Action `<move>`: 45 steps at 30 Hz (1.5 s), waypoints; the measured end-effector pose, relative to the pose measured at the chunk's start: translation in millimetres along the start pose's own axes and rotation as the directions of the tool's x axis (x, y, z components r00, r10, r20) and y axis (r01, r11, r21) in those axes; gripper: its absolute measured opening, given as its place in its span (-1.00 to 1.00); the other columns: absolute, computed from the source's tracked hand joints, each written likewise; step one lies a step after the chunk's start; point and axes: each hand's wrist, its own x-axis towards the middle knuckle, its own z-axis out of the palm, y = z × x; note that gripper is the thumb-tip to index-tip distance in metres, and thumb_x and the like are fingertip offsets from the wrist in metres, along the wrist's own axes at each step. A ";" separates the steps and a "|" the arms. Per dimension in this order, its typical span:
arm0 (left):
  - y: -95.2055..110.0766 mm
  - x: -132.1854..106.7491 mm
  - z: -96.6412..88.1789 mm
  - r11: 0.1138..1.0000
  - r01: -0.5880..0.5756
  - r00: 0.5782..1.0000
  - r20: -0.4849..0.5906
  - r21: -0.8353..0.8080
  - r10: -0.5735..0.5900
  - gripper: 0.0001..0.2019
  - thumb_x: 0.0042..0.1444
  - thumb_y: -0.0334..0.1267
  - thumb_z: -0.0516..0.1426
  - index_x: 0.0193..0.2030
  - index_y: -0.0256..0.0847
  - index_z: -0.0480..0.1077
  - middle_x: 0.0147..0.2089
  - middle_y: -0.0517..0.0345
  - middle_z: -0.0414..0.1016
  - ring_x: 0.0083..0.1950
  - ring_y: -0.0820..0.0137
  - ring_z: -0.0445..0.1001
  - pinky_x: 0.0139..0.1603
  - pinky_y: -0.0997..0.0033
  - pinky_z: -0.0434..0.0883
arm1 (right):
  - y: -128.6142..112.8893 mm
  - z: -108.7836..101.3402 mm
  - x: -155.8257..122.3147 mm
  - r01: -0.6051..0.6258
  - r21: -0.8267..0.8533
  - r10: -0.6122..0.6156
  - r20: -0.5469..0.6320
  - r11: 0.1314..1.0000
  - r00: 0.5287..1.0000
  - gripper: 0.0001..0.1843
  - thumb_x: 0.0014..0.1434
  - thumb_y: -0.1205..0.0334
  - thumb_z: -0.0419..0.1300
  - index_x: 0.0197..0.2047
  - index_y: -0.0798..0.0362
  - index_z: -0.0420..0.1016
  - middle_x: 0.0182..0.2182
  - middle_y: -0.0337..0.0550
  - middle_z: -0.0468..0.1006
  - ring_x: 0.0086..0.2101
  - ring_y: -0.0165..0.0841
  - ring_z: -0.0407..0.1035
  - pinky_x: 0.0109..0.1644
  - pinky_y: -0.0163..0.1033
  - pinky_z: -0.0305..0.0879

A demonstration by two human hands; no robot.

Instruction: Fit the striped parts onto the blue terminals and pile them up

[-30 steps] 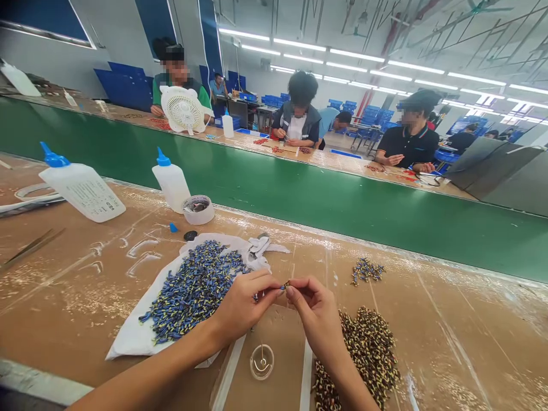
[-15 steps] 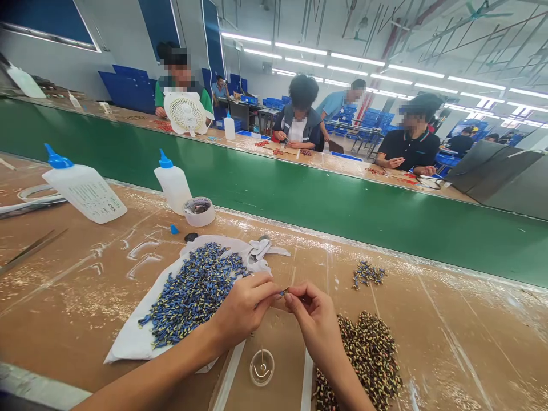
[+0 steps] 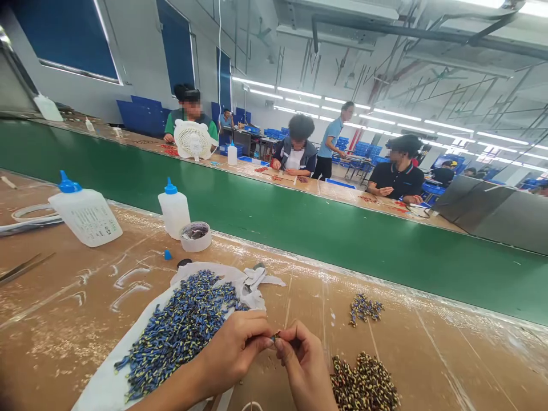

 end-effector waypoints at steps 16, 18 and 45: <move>-2.6 3.4 -1.5 0.976 0.188 0.982 0.019 -0.108 -0.187 -0.85 0.19 -0.37 0.06 -0.43 -0.24 0.31 -0.35 0.15 0.42 -0.28 0.38 0.34 -0.25 0.44 0.20 | -3.2 10.4 10.1 -0.041 0.062 0.047 -0.093 0.997 0.995 -0.50 -0.05 -0.24 0.34 -0.46 0.07 0.42 -0.59 -0.22 0.39 -0.56 -0.39 0.27 -0.50 -0.30 0.22; -2.7 5.1 -2.8 0.977 0.179 0.984 0.023 -0.116 -0.177 -0.82 0.22 -0.32 0.04 -0.42 -0.24 0.30 -0.34 0.14 0.42 -0.28 0.38 0.33 -0.26 0.44 0.20 | -5.4 11.2 12.2 -0.032 0.069 0.040 -0.111 0.997 0.993 -0.49 -0.07 -0.25 0.35 -0.47 0.07 0.42 -0.60 -0.22 0.40 -0.57 -0.39 0.27 -0.50 -0.30 0.24; -12.9 11.7 0.9 0.995 0.067 0.997 -0.035 -0.078 -0.070 -0.75 0.28 -0.28 0.00 -0.41 -0.23 0.38 -0.36 0.14 0.44 -0.31 0.37 0.39 -0.27 0.44 0.23 | 7.7 5.4 21.6 -0.068 0.242 0.094 -0.096 0.968 0.991 -0.61 -0.06 -0.01 0.44 -0.41 0.17 0.53 -0.58 -0.20 0.50 -0.58 -0.47 0.31 -0.47 -0.35 0.24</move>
